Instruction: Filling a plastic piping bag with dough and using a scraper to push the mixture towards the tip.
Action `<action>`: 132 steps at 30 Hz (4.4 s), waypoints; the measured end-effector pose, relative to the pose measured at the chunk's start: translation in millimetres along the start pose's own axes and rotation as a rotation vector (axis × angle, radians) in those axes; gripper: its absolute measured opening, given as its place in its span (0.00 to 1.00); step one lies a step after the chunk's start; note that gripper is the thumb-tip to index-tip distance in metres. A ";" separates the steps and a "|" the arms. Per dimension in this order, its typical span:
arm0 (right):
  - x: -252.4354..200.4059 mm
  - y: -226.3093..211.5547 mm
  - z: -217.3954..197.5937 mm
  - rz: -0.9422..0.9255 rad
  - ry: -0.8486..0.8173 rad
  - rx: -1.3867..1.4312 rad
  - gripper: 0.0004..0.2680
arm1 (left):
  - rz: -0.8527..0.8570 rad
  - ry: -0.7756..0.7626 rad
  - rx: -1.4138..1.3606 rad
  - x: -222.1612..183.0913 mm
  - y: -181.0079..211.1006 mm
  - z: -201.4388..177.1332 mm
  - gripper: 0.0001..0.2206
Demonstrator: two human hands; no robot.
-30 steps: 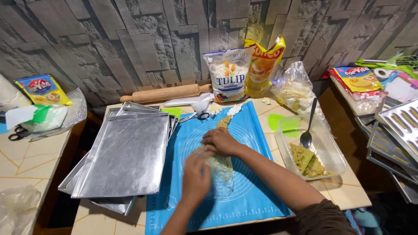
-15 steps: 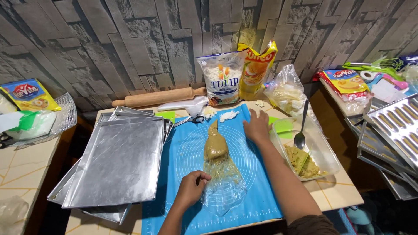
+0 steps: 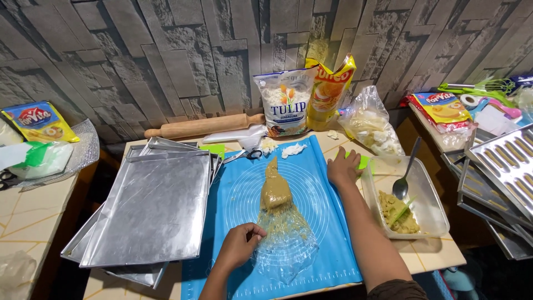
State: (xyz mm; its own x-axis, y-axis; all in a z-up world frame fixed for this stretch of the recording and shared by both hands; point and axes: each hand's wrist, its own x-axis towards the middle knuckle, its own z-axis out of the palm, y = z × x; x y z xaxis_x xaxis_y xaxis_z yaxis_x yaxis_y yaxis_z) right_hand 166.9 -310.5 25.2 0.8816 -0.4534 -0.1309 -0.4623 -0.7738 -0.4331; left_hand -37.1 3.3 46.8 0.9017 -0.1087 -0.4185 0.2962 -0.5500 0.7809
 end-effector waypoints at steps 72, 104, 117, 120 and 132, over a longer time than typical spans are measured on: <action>-187.1 33.8 2.0 -1.381 0.082 0.000 0.16 | 0.878 0.486 0.440 -40.8 -48.9 55.3 0.15; -213.2 -10.1 73.2 -1.394 0.154 -0.244 0.08 | 0.819 0.469 0.550 -53.0 -82.4 69.9 0.21; -225.4 -12.2 77.6 -1.484 0.231 -0.295 0.05 | 0.726 0.361 0.509 -56.7 -85.2 65.9 0.22; -225.6 -15.5 63.2 -1.466 0.130 -0.252 0.07 | 0.727 0.362 0.522 -59.3 -81.1 66.6 0.23; -242.6 -8.2 84.7 -1.464 0.315 -0.291 0.06 | 0.707 0.381 0.497 -56.2 -93.3 71.2 0.18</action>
State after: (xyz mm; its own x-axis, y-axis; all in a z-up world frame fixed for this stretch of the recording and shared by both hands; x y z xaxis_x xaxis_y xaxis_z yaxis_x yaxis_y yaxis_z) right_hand -35.2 -156.7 -15.1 0.5280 0.7207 0.4493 0.7361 -0.6522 0.1811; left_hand -137.9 1.7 -35.6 0.8892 -0.3224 0.3246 -0.4476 -0.7597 0.4717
